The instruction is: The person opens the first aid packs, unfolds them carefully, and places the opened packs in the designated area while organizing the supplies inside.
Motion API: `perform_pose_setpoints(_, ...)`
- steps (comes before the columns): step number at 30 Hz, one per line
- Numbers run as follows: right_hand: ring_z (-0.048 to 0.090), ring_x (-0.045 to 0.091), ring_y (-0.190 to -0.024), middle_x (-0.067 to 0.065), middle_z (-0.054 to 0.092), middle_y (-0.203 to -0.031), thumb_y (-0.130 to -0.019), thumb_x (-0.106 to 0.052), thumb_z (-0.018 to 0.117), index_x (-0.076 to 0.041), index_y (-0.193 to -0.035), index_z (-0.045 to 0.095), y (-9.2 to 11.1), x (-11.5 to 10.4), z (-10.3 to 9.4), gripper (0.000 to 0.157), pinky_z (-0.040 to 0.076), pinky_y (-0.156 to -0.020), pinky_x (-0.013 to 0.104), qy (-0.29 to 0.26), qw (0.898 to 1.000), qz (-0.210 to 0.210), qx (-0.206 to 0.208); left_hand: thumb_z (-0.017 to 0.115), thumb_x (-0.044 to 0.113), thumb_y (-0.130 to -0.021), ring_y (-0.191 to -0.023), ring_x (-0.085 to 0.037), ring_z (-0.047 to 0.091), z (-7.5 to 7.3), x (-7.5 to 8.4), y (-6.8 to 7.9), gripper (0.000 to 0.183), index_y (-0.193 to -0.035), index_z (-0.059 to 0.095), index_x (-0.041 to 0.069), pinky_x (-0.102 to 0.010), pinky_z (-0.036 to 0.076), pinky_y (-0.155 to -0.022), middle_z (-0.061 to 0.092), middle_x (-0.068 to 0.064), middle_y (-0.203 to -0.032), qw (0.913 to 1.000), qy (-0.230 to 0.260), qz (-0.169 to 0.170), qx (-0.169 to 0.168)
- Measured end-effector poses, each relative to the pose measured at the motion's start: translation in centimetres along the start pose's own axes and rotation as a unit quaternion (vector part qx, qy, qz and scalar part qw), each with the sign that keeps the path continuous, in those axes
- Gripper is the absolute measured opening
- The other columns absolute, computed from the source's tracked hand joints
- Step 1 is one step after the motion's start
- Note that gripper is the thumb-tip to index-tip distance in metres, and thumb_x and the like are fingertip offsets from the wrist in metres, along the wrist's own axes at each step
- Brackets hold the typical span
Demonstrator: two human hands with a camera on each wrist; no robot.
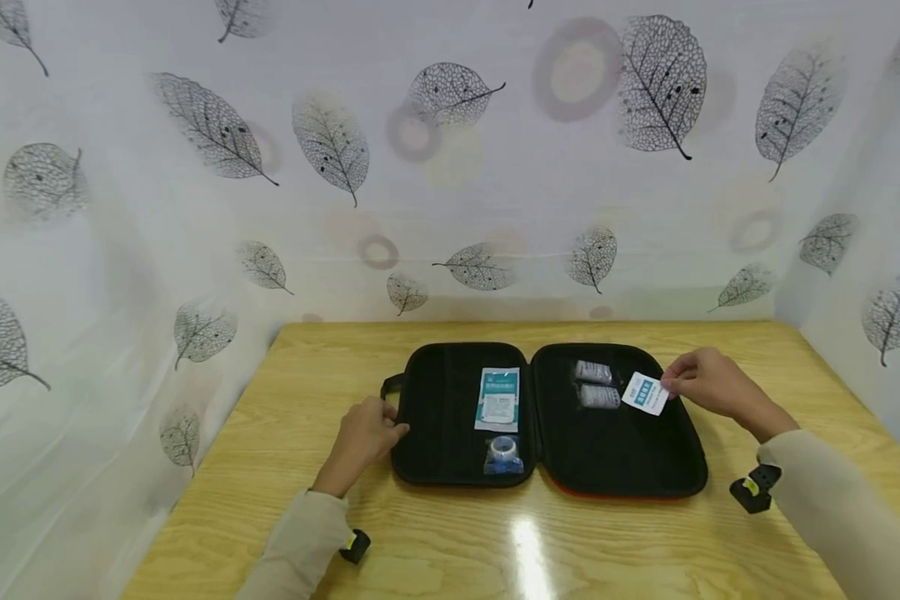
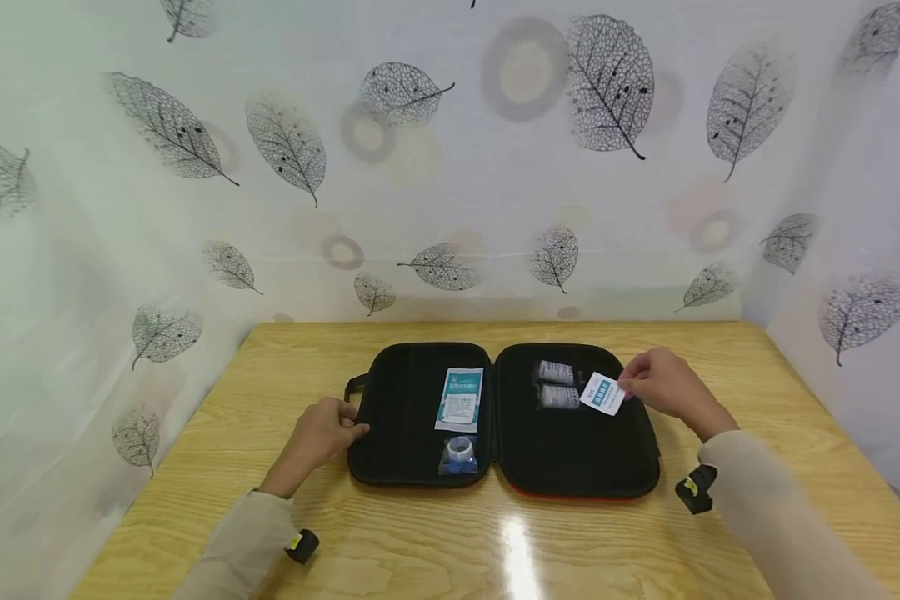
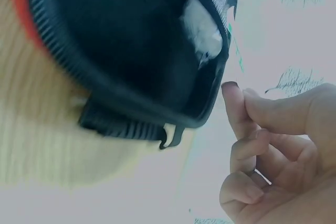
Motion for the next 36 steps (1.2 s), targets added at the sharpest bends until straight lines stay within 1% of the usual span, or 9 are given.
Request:
perform_pose_setpoints(3, 0.064, 0.027, -0.082, 0.009, 0.071, -0.085, -0.096, -0.008, 0.063, 0.009, -0.097, 0.069, 0.5, 0.9, -0.1, 0.018, 0.049, -0.070, 0.038, 0.002, 1.000, 0.009, -0.005, 0.080, 0.013, -0.087, -0.071, -0.015, 0.065, -0.1, 0.0, 0.0, 0.019, -0.100, 0.078, -0.001, -0.036, 0.056, -0.068, 0.074, -0.007, -0.085, 1.0000, -0.004, -0.002, 0.002)
perform_pose_setpoints(8, 0.064, 0.026, -0.082, 0.009, 0.072, -0.086, -0.096, -0.008, 0.063, 0.009, -0.098, 0.068, 1.1, 1.9, 0.2, 0.018, 0.050, -0.068, 0.036, -0.012, 0.999, 0.026, -0.013, 0.080, 0.013, -0.087, -0.072, -0.015, 0.066, 0.0, 0.1, 0.0, 0.020, -0.101, 0.077, -0.001, -0.036, 0.057, -0.068, 0.074, -0.007, -0.085, 1.0000, -0.006, -0.002, 0.001)
perform_pose_setpoints(13, 0.058, 0.021, -0.074, 0.007, 0.070, -0.083, -0.094, -0.005, 0.062, 0.008, -0.096, 0.068, 1.3, 2.0, 1.0, 0.014, 0.046, -0.058, 0.030, -0.031, 0.999, 0.039, -0.015, 0.080, 0.013, -0.087, -0.071, -0.016, 0.065, -0.1, 0.1, 0.0, 0.018, -0.099, 0.078, 0.000, -0.037, 0.056, -0.069, 0.073, -0.005, -0.083, 1.0000, -0.004, 0.001, 0.003)
perform_pose_setpoints(17, 0.055, 0.020, -0.070, 0.007, 0.068, -0.081, -0.093, -0.003, 0.063, 0.009, -0.095, 0.068, 1.4, 1.8, 1.8, 0.013, 0.046, -0.055, 0.029, -0.048, 0.998, 0.041, -0.019, 0.080, 0.013, -0.087, -0.074, -0.017, 0.066, -0.1, 0.1, 0.1, 0.020, -0.101, 0.077, -0.001, -0.040, 0.057, -0.074, 0.073, -0.005, -0.084, 1.0000, -0.004, -0.002, 0.003)
perform_pose_setpoints(21, 0.056, 0.020, -0.069, 0.007, 0.069, -0.081, -0.093, -0.002, 0.062, 0.008, -0.093, 0.069, 1.5, 1.3, 2.5, 0.012, 0.049, -0.055, 0.030, -0.058, 0.997, 0.034, -0.024, 0.079, 0.013, -0.088, -0.076, -0.017, 0.067, -0.1, 0.0, 0.1, 0.023, -0.104, 0.076, -0.002, -0.040, 0.057, -0.075, 0.073, -0.006, -0.086, 1.0000, -0.001, -0.004, 0.002)
perform_pose_setpoints(30, 0.052, 0.017, -0.060, 0.006, 0.068, -0.077, -0.091, 0.000, 0.062, 0.006, -0.088, 0.070, 1.4, 0.3, 4.1, 0.010, 0.045, -0.051, 0.027, -0.074, 0.997, 0.013, -0.036, 0.080, 0.013, -0.087, -0.076, -0.017, 0.067, 0.0, -0.1, 0.0, 0.023, -0.104, 0.076, -0.002, -0.040, 0.058, -0.074, 0.073, -0.006, -0.086, 1.0000, 0.007, -0.005, 0.004)
perform_pose_setpoints(36, 0.053, 0.016, -0.057, 0.005, 0.066, -0.073, -0.090, 0.002, 0.062, 0.004, -0.086, 0.070, 1.4, -0.3, 5.1, 0.010, 0.046, -0.050, 0.027, -0.080, 0.996, -0.001, -0.043, 0.080, 0.013, -0.087, -0.074, -0.016, 0.067, 0.0, -0.1, 0.0, 0.024, -0.105, 0.076, -0.003, -0.038, 0.058, -0.071, 0.074, -0.007, -0.087, 0.9999, 0.011, -0.005, 0.003)
Point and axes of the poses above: each hand's wrist, its own y-axis away from the middle knuckle, its own z-axis out of the palm, x = y × z, the point moved 4 cm from there along -y, towards the middle knuckle
